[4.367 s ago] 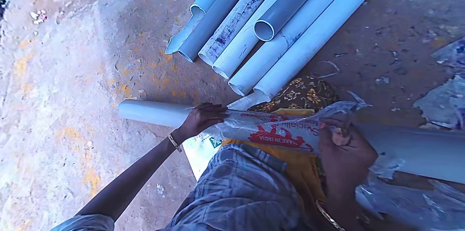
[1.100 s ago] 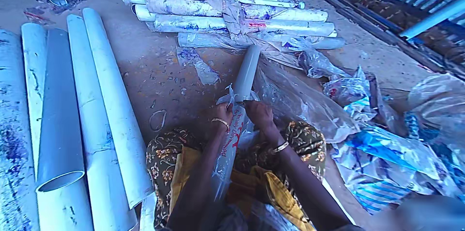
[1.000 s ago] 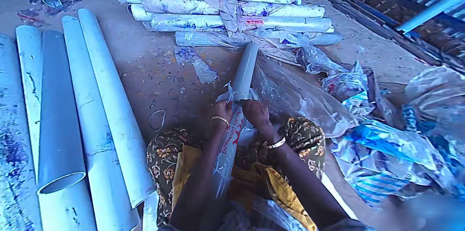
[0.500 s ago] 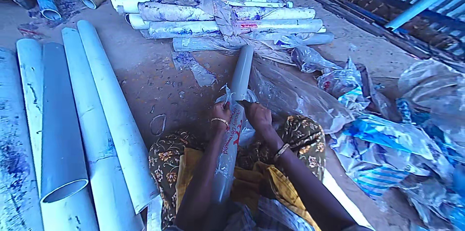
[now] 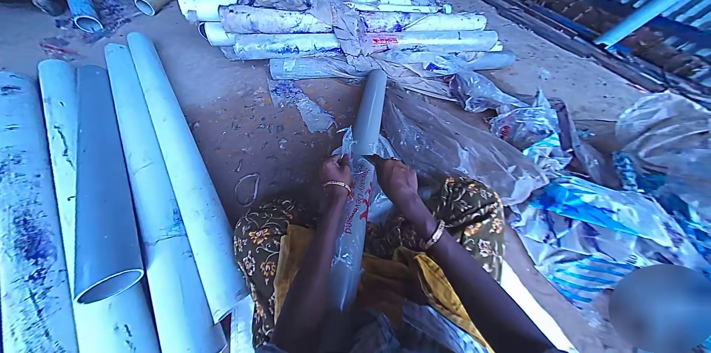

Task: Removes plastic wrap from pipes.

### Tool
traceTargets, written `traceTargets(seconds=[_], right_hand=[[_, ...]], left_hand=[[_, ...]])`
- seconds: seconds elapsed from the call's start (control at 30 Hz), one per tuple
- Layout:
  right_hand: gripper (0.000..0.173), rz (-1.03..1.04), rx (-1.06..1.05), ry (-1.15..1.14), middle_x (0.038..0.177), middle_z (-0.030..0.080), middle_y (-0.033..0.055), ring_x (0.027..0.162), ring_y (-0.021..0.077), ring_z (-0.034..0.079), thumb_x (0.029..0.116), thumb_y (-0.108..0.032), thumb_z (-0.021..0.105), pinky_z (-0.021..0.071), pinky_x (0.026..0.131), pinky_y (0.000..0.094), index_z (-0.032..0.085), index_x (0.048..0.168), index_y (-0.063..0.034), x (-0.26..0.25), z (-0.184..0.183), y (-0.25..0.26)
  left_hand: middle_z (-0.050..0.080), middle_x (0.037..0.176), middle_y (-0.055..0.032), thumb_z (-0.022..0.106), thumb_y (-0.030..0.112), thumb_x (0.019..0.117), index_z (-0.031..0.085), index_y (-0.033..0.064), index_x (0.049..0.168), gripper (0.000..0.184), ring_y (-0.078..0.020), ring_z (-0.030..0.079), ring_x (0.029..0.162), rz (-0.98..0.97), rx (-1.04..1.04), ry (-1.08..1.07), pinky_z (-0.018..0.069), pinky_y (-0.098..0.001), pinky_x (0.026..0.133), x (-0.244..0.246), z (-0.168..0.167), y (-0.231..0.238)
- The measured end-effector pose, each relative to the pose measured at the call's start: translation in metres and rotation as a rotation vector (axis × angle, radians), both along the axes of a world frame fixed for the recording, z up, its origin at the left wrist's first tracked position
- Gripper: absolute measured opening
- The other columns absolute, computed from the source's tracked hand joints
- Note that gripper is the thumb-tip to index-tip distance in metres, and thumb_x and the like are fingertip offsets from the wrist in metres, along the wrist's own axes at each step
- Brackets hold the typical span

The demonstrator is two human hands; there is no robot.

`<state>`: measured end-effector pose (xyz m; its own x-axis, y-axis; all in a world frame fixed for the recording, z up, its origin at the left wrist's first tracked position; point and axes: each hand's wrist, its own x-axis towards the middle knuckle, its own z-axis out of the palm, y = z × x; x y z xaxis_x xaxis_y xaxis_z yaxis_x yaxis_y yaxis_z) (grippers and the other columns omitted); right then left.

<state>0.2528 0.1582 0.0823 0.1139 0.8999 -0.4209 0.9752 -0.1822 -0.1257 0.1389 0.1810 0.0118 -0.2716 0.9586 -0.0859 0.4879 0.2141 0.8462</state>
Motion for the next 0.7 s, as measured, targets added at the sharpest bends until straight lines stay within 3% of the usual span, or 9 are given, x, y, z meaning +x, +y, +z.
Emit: traceTargets(seconds=[0.07,0.13,0.33,0.43,0.57,0.7], right_hand=[[0.036,0.013,0.003,0.006,0.129,0.065,0.0237,0.123,0.0399,0.062,0.1108,-0.019,0.039,0.0468,0.098,0.0567,0.060,0.136,-0.0040,-0.005,-0.004,0.014],[0.036,0.043,-0.022,0.015,0.130,0.065,0.0246,0.123,0.0406,0.062,0.1103,-0.018,0.040,0.0465,0.098,0.0564,0.061,0.134,-0.0017,-0.014,-0.008,0.009],[0.043,0.091,-0.130,-0.011,0.127,0.067,0.0233,0.119,0.0418,0.064,0.1119,-0.019,0.034,0.0479,0.097,0.0563,0.048,0.153,-0.0183,-0.013,-0.006,-0.047],[0.041,0.085,-0.069,0.038,0.127,0.068,0.0216,0.118,0.0413,0.064,0.1123,-0.025,0.037,0.0476,0.096,0.0583,0.054,0.150,-0.0241,-0.002,0.001,-0.039],[0.037,0.064,-0.040,0.000,0.129,0.066,0.0235,0.122,0.0410,0.062,0.1112,-0.020,0.039,0.0465,0.098,0.0575,0.060,0.138,-0.0066,-0.012,-0.006,-0.006],[0.037,0.140,-0.100,-0.033,0.128,0.066,0.0241,0.121,0.0418,0.063,0.1111,-0.018,0.037,0.0472,0.097,0.0574,0.058,0.140,-0.0074,-0.021,-0.005,-0.024]], left_hand=[[0.072,0.093,-0.0241,0.061,0.014,0.1030,0.074,-0.0081,0.096,0.026,-0.0349,0.068,0.094,0.003,0.010,-0.002,0.0498,-0.0514,0.093,-0.001,0.001,-0.001],[0.072,0.093,-0.0240,0.061,0.013,0.1028,0.074,-0.0080,0.096,0.026,-0.0351,0.068,0.094,0.001,0.020,-0.004,0.0499,-0.0516,0.093,-0.002,0.001,0.000],[0.071,0.089,-0.0237,0.062,0.014,0.1026,0.073,-0.0069,0.093,0.025,-0.0354,0.067,0.089,0.048,0.007,-0.050,0.0495,-0.0530,0.090,-0.006,-0.005,0.002],[0.072,0.093,-0.0243,0.063,0.014,0.1026,0.074,-0.0066,0.098,0.024,-0.0361,0.068,0.093,0.087,0.013,-0.092,0.0496,-0.0530,0.092,-0.005,-0.005,0.002],[0.071,0.092,-0.0246,0.063,0.014,0.1027,0.073,-0.0074,0.096,0.025,-0.0358,0.067,0.090,0.096,0.022,-0.117,0.0492,-0.0535,0.090,-0.005,-0.006,0.000],[0.070,0.085,-0.0215,0.063,0.014,0.1025,0.073,-0.0060,0.092,0.025,-0.0325,0.065,0.082,0.122,0.046,-0.146,0.0496,-0.0520,0.084,-0.010,-0.012,0.003]])
